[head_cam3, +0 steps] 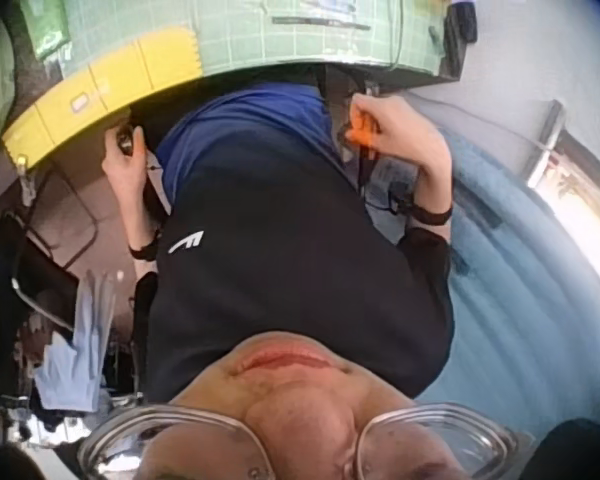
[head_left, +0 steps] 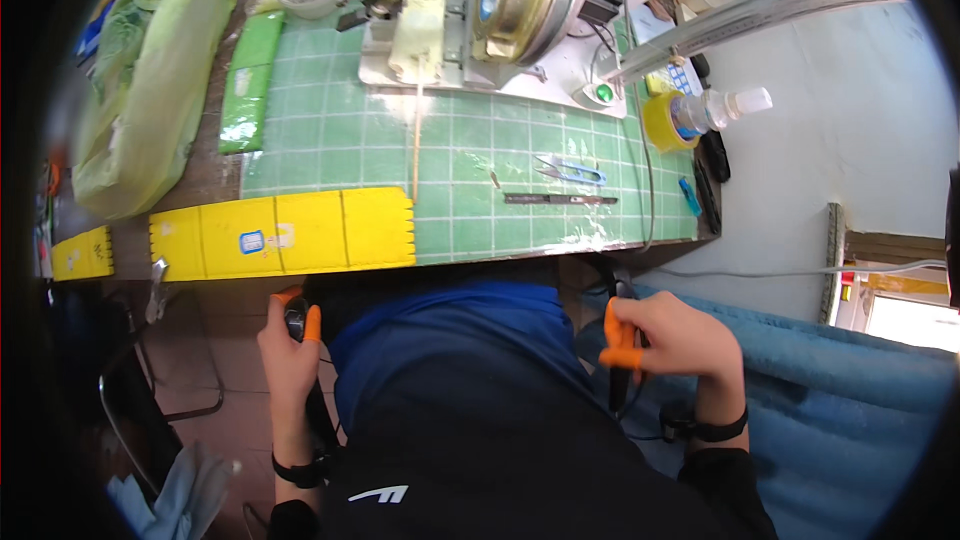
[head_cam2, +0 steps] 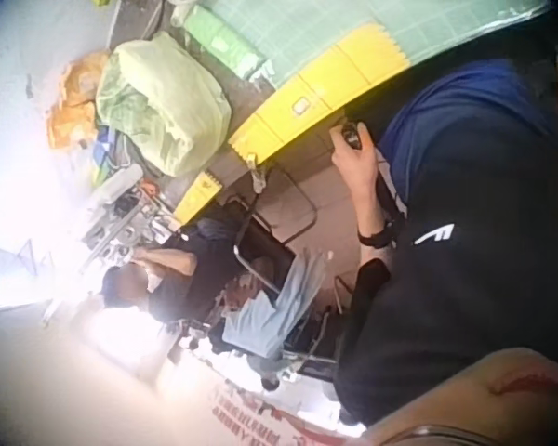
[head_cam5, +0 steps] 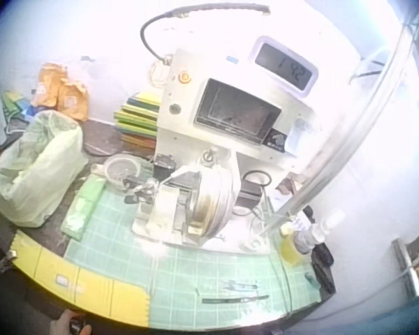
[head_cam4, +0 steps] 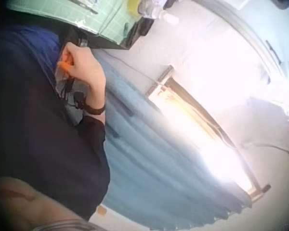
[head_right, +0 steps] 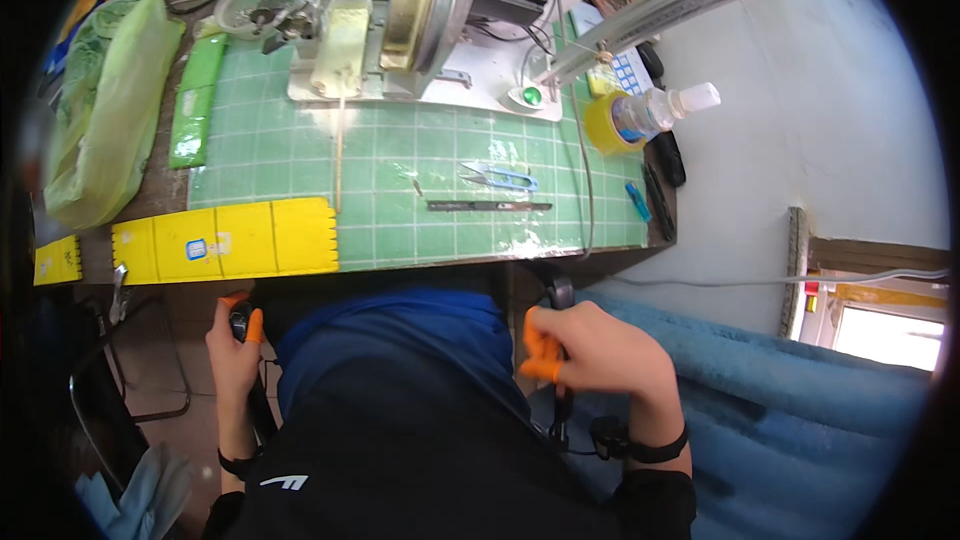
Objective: Assembling small metal and plastic components using a desktop fixture and tools.
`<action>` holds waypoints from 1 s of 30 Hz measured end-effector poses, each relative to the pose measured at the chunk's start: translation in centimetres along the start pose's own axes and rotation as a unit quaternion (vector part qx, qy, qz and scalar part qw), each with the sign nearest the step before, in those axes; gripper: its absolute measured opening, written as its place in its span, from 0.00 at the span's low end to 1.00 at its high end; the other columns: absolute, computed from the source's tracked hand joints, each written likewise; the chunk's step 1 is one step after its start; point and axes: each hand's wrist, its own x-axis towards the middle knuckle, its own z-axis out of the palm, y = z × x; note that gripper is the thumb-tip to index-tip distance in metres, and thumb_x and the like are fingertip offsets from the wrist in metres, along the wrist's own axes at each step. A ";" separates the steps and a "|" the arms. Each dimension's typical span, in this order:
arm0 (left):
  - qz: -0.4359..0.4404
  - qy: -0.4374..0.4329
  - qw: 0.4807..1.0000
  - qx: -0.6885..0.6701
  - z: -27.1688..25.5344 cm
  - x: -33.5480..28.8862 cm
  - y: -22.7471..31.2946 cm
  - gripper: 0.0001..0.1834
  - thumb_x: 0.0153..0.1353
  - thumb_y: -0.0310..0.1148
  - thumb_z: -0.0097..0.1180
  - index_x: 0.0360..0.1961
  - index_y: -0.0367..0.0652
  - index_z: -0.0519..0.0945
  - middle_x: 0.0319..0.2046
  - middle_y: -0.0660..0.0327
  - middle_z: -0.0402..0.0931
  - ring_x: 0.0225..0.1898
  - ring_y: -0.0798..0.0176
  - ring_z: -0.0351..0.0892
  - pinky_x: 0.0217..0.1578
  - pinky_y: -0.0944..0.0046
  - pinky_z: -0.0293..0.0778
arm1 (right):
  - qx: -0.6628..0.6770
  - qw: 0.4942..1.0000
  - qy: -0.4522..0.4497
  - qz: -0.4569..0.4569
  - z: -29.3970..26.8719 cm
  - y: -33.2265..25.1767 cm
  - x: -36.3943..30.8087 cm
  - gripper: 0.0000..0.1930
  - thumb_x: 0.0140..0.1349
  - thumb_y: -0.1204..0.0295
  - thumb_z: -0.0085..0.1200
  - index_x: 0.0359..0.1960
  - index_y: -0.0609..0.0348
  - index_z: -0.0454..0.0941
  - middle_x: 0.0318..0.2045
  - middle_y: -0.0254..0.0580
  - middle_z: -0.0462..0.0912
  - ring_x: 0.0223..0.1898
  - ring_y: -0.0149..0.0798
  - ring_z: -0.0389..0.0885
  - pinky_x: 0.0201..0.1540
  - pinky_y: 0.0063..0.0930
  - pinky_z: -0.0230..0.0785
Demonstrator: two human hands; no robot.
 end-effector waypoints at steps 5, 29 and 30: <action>-0.008 -0.001 0.998 0.055 0.0 -0.2 1.4 0.18 0.66 0.31 0.61 0.55 0.37 0.76 0.29 0.50 0.81 0.28 0.54 0.85 0.29 0.60 0.75 | -0.262 0.954 0.076 0.120 4.1 9.8 0.7 0.18 0.61 0.62 0.67 0.46 0.58 0.78 0.26 0.50 0.86 0.30 0.54 0.87 0.39 0.43 0.79; 0.313 -0.438 0.828 -0.156 -0.4 5.5 24.9 0.12 0.63 0.26 0.61 0.47 0.37 0.82 0.37 0.50 0.82 0.38 0.44 0.81 0.40 0.52 0.77 | 0.053 0.914 0.114 -0.387 -10.2 4.2 5.4 0.21 0.64 0.73 0.62 0.60 0.58 0.82 0.32 0.36 0.91 0.26 0.34 0.88 0.31 0.23 0.78; 0.341 -0.431 0.822 -0.146 0.3 5.6 24.8 0.15 0.66 0.29 0.61 0.52 0.36 0.80 0.38 0.51 0.81 0.37 0.44 0.81 0.39 0.52 0.77 | 0.075 0.905 0.120 -0.400 -9.8 3.5 5.3 0.21 0.64 0.75 0.64 0.58 0.66 0.81 0.30 0.41 0.90 0.29 0.38 0.90 0.30 0.23 0.79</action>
